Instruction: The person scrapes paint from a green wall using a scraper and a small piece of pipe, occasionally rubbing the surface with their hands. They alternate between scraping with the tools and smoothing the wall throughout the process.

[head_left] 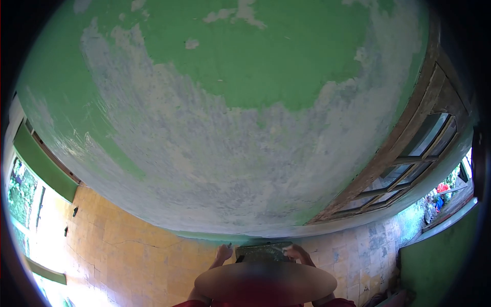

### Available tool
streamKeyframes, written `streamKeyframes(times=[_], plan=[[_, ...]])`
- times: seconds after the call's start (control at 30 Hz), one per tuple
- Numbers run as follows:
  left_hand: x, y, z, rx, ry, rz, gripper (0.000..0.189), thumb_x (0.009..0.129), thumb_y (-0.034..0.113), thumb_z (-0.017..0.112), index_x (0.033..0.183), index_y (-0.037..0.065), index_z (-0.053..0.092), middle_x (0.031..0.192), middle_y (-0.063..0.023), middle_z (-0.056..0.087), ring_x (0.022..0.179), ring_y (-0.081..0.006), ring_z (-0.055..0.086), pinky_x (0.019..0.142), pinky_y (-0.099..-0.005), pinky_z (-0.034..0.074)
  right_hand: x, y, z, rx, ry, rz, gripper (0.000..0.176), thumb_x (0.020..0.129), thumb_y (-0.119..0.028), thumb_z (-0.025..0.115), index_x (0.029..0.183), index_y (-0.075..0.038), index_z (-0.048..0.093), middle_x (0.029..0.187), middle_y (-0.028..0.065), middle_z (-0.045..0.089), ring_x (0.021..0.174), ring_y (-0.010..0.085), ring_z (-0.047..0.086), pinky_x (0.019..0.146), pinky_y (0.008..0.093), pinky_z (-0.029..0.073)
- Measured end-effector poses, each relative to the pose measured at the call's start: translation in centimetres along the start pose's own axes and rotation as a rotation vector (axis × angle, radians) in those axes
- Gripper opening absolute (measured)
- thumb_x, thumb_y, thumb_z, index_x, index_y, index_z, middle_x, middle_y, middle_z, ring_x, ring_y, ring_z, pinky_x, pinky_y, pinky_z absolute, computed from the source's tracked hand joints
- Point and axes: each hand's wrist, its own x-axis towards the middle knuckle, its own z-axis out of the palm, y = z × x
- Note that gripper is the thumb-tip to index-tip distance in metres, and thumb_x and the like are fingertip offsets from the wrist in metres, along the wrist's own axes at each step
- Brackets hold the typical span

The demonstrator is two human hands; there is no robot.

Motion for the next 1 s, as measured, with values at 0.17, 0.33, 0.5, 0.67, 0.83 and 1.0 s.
streamKeyframes(times=[0.17, 0.33, 0.5, 0.67, 0.83, 1.0], plan=[[0.2, 2.1, 2.7, 0.055, -0.057, 0.092, 0.041, 0.092, 0.036, 0.057, 0.105, 0.0, 0.072, 0.102, -0.0311, 0.069, 0.097, -0.0462, 0.068, 0.086, -0.0529, 0.053, -6.9, -8.1, -3.7, 0.05, 0.089, -0.025, 0.044, 0.089, -0.028, 0.064, 0.131, -0.017, 0.066, 0.076, 0.0091, 0.071, 0.06, 0.0165, 0.066, 0.058, 0.0317, 0.053], [-6.0, 15.4, -2.8, -0.416, -0.242, 0.179, 0.035, 0.102, 0.031, 0.048, 0.103, 0.002, 0.067, 0.079, -0.0127, 0.068, 0.068, -0.0205, 0.068, 0.065, -0.0338, 0.056, -18.4, -13.6, -5.4, 0.212, 0.275, -0.456, 0.05, 0.093, -0.022, 0.062, 0.142, -0.014, 0.056, 0.088, 0.0154, 0.071, 0.074, 0.0208, 0.07, 0.072, 0.0332, 0.055], [-15.1, 32.3, -14.1, -0.783, -0.261, 0.611, 0.036, 0.108, 0.031, 0.042, 0.122, 0.002, 0.057, 0.104, -0.0089, 0.067, 0.088, -0.0178, 0.068, 0.072, -0.0292, 0.053, -30.1, -21.6, -11.9, 0.294, 0.676, -0.899, 0.067, 0.086, -0.005, 0.069, 0.148, 0.0, 0.044, 0.099, 0.0149, 0.063, 0.084, 0.019, 0.062, 0.077, 0.0337, 0.051], [-20.3, 44.3, -20.2, -0.755, -0.078, 1.004, 0.044, 0.108, 0.039, 0.041, 0.131, 0.003, 0.052, 0.119, -0.0075, 0.067, 0.099, -0.016, 0.069, 0.065, -0.0253, 0.053, -36.0, -29.2, -16.2, 0.65, 0.555, -1.035, 0.068, 0.091, -0.004, 0.063, 0.153, -0.001, 0.036, 0.099, 0.0076, 0.06, 0.059, 0.0074, 0.05, 0.051, 0.0243, 0.042], [-20.2, 49.7, -22.6, -0.786, -0.009, 1.171, 0.044, 0.109, 0.04, 0.037, 0.122, 0.002, 0.056, 0.112, -0.0118, 0.069, 0.096, -0.0198, 0.071, 0.062, -0.0252, 0.054, -37.3, -32.6, -18.2, 0.641, 0.573, -1.154, 0.063, 0.099, -0.006, 0.048, 0.158, -0.004, 0.025, 0.098, 0.0064, 0.06, 0.054, 0.0047, 0.046, 0.045, 0.0226, 0.038], [-19.7, 51.8, -22.6, -1.166, -0.171, 1.098, 0.047, 0.108, 0.042, 0.038, 0.099, 0.001, 0.058, 0.084, -0.0151, 0.068, 0.068, -0.0229, 0.07, 0.055, -0.0322, 0.054, -35.7, -33.6, -17.4, 0.765, 0.522, -1.319, 0.064, 0.099, -0.006, 0.047, 0.158, -0.003, 0.023, 0.091, 0.0046, 0.058, 0.051, 0.0045, 0.044, 0.044, 0.0223, 0.036]])
